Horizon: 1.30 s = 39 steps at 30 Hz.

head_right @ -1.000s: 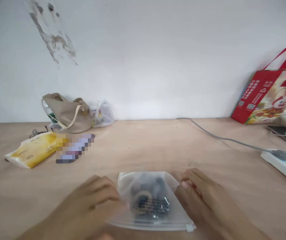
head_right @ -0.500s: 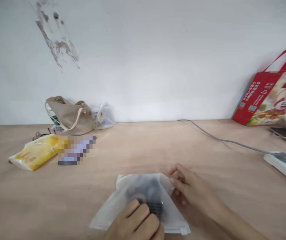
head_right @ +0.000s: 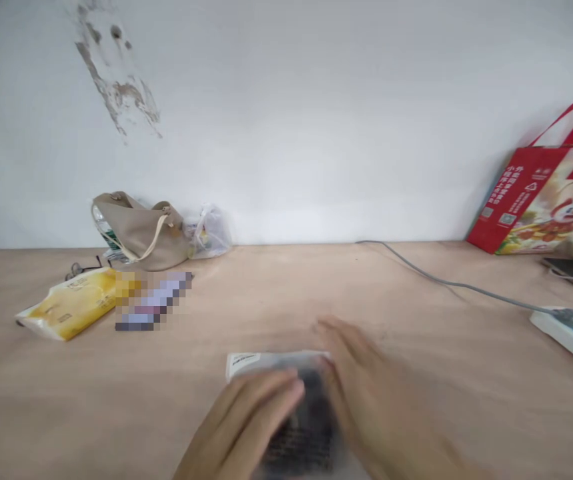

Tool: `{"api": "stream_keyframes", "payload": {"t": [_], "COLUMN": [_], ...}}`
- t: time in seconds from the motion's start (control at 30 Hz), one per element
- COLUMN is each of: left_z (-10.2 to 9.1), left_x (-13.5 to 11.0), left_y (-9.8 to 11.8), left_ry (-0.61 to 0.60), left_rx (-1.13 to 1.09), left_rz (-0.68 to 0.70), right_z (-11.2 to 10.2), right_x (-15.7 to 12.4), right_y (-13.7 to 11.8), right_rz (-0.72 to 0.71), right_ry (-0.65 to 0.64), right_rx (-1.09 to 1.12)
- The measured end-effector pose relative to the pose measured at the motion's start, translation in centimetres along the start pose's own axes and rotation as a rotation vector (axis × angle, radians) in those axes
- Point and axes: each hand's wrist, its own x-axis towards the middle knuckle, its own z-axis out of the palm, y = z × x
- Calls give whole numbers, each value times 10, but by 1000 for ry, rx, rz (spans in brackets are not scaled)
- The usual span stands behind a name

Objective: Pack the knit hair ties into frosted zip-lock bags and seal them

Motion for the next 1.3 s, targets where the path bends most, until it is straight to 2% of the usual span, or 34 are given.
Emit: {"api": "stream_keyframes", "payload": {"t": [0.07, 0.13, 0.2, 0.3, 0.43, 0.63, 0.8, 0.93, 1.03, 1.17, 1.23, 1.3], "left_z": [2, 9, 15, 20, 17, 16, 22, 17, 13, 9, 6, 6], "left_x": [-3, -11, -19, -28, -28, -26, -32, -33, -32, -28, -24, -19], "left_y": [-8, -15, -20, -22, -21, -21, -22, -25, -27, -27, -23, -14], "left_ry": [-88, -222, -306, -353, -360, -445, -411, -469, -478, -414, -333, -207], "left_rx": [50, 89, 103, 63, -42, -157, -142, -99, -33, 129, 211, 249], "left_rz": [-48, -25, 16, 24, -44, -144, -183, -177, -139, -104, -48, 49], "right_z": [3, 14, 29, 46, 51, 48, 53, 46, 29, 3, -5, -8], "right_x": [-5, -13, -23, -37, -44, -49, -54, -54, -52, -51, -53, -58], "right_y": [-19, -31, -34, -29, -24, -24, -21, -13, -2, 19, 25, 25], "right_rz": [-251, -407, -438, -395, -292, -145, -85, 3, 179, 540, 652, 695], "right_ry": [-5, 10, 34, 7, -90, -183, -248, -328, -352, -233, -292, -395], "right_rx": [-96, -188, -298, -362, -262, -80, -14, 127, 309, 470, 553, 680]}}
